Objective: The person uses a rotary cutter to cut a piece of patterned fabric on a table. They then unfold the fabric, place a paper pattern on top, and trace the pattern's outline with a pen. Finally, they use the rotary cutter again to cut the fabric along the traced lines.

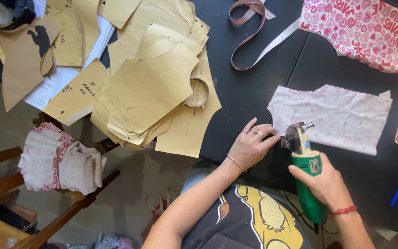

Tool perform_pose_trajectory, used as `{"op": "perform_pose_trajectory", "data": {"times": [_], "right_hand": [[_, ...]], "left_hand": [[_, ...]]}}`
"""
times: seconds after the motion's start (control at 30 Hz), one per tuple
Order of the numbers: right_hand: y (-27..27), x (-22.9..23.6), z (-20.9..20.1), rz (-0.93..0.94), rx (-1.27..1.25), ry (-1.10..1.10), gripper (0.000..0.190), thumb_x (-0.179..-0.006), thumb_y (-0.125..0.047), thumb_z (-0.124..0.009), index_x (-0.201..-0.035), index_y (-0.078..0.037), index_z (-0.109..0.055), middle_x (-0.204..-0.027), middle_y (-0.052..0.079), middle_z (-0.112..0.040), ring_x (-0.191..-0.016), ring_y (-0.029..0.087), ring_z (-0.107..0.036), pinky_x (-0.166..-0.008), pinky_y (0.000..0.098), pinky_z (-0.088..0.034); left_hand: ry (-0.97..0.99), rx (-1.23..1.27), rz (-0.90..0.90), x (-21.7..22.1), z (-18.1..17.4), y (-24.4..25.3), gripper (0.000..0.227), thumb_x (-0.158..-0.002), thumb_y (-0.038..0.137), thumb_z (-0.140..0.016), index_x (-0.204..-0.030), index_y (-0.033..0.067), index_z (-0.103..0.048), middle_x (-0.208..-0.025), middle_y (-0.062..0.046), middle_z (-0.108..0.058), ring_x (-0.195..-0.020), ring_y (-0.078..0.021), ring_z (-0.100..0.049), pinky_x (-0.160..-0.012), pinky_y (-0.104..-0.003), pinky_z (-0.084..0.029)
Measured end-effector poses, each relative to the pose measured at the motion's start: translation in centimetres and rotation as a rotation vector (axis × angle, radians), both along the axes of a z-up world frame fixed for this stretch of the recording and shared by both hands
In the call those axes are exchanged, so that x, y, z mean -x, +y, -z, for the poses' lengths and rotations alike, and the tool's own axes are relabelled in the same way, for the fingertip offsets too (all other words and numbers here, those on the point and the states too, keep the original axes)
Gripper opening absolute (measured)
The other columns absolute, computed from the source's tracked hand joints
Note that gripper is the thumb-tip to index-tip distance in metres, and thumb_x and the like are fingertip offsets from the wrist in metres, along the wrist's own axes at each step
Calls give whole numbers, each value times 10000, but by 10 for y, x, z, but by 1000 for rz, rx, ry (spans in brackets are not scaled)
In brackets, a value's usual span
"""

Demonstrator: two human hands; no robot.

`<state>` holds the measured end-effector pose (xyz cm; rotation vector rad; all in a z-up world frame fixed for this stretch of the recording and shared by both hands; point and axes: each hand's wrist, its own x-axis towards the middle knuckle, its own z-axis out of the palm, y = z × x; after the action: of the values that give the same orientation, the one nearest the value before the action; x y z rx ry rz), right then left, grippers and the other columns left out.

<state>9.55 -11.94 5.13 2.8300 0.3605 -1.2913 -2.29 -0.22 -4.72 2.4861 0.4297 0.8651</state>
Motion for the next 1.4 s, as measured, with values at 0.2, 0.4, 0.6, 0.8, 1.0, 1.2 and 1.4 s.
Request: {"op": "perform_pose_trajectory", "data": {"times": [0.2,0.4,0.6,0.8,1.0,1.2,1.4], "right_hand": [[7,-12,-1,-68,-15,5,520,-605,-419,-654,-1030,-139,-546,-873,123,-643,-818,284,-588,-722,328,-394],[5,-35,14,-241,-39,-21,530,-582,-440,-668,-989,-123,-551,-952,177,-631,-910,348,-576,-759,352,-401],[24,-53,10,-330,7,29,548,-591,-435,-669,-1043,-156,-536,-910,150,-651,-859,317,-597,-759,331,-409],[37,-68,20,-564,-87,10,535,-581,-466,-661,-1019,-182,-545,-990,100,-628,-942,321,-580,-791,351,-404],[65,-65,7,-576,-97,67,560,-580,-371,-683,-1084,-182,-528,-1018,103,-629,-967,295,-572,-802,330,-398],[56,-62,10,-625,-237,19,562,-577,-430,-663,-1055,-166,-534,-988,115,-621,-938,293,-578,-769,342,-392],[-28,-70,6,-185,-594,-66,520,-606,-178,-702,-1077,-68,-510,-883,86,-607,-793,177,-528,-740,287,-371]], "left_hand": [[-12,-11,-9,1,1,-2,177,-807,27,-515,-903,159,-580,-964,1,-555,-917,-154,-569,-931,-381,-382],[23,-41,-14,2,5,-5,161,-826,81,-501,-919,184,-581,-1002,10,-558,-962,-147,-562,-959,-367,-345],[-13,-39,-46,2,6,-8,158,-824,62,-527,-904,176,-600,-1001,-34,-555,-957,-186,-581,-937,-375,-391],[-33,-62,-66,2,-1,-8,116,-839,79,-521,-874,162,-595,-973,-24,-550,-923,-172,-583,-928,-369,-391],[-47,-87,-90,3,0,-11,126,-825,65,-531,-851,164,-605,-957,-20,-570,-916,-183,-579,-904,-380,-417],[-13,-158,-74,5,-5,-15,92,-769,88,-515,-804,167,-546,-952,1,-576,-930,-169,-567,-918,-375,-393],[-38,-201,-103,19,-4,-22,198,-765,92,-566,-951,109,-634,-1014,-8,-586,-929,-168,-592,-884,-405,-450]]}}
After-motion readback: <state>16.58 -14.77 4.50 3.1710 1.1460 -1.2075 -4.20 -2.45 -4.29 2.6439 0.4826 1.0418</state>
